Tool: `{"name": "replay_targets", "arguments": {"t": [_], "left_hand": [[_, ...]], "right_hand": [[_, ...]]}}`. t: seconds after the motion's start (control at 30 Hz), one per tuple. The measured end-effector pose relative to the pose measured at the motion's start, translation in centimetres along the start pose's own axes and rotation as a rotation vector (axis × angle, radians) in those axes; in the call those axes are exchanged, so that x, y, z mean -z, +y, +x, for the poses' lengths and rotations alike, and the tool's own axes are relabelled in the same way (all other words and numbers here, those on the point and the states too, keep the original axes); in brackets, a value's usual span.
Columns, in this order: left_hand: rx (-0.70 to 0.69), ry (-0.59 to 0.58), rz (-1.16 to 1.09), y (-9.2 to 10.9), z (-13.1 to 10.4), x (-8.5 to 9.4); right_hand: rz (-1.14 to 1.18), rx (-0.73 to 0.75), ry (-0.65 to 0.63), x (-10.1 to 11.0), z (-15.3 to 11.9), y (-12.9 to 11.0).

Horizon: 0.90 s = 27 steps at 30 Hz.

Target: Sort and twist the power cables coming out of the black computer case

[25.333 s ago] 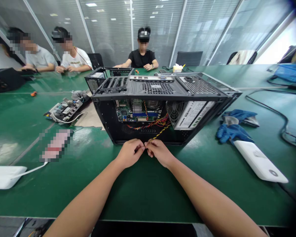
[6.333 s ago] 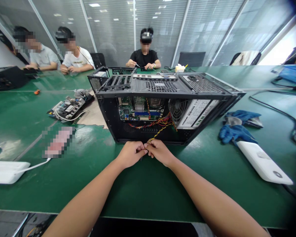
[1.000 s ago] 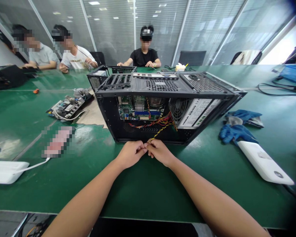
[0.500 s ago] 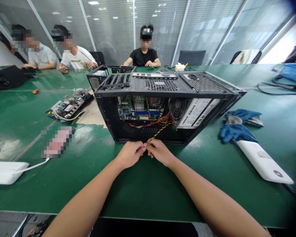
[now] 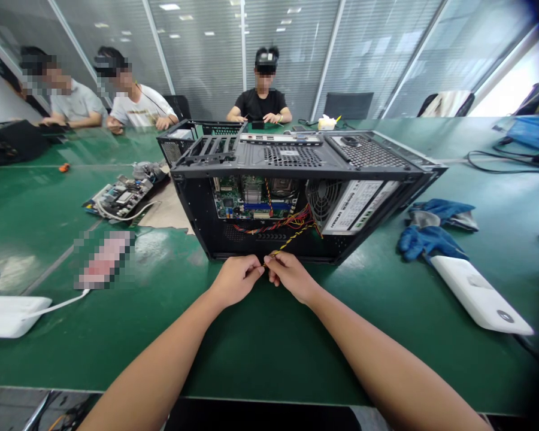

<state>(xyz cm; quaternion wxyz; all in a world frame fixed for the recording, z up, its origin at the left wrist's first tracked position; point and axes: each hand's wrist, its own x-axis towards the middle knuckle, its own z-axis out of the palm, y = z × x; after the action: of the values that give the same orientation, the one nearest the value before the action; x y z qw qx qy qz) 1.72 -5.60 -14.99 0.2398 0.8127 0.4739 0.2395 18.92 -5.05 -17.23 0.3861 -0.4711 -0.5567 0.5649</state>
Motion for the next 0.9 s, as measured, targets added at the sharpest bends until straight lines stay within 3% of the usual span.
{"name": "replay_targets", "arguments": {"t": [0.3, 0.57, 0.9], "left_hand": [[-0.017, -0.048, -0.036, -0.02, 0.03, 0.04], [-0.013, 0.012, 0.034, 0.04, -0.04, -0.23], [-0.054, 0.088, 0.096, 0.06, -0.06, -0.84]], "right_hand": [[0.075, -0.02, 0.035, -0.04, 0.1, -0.06], [0.18, -0.014, 0.146, -0.15, 0.29, 0.13], [0.098, 0.031, 0.113, -0.2, 0.17, 0.19]]}}
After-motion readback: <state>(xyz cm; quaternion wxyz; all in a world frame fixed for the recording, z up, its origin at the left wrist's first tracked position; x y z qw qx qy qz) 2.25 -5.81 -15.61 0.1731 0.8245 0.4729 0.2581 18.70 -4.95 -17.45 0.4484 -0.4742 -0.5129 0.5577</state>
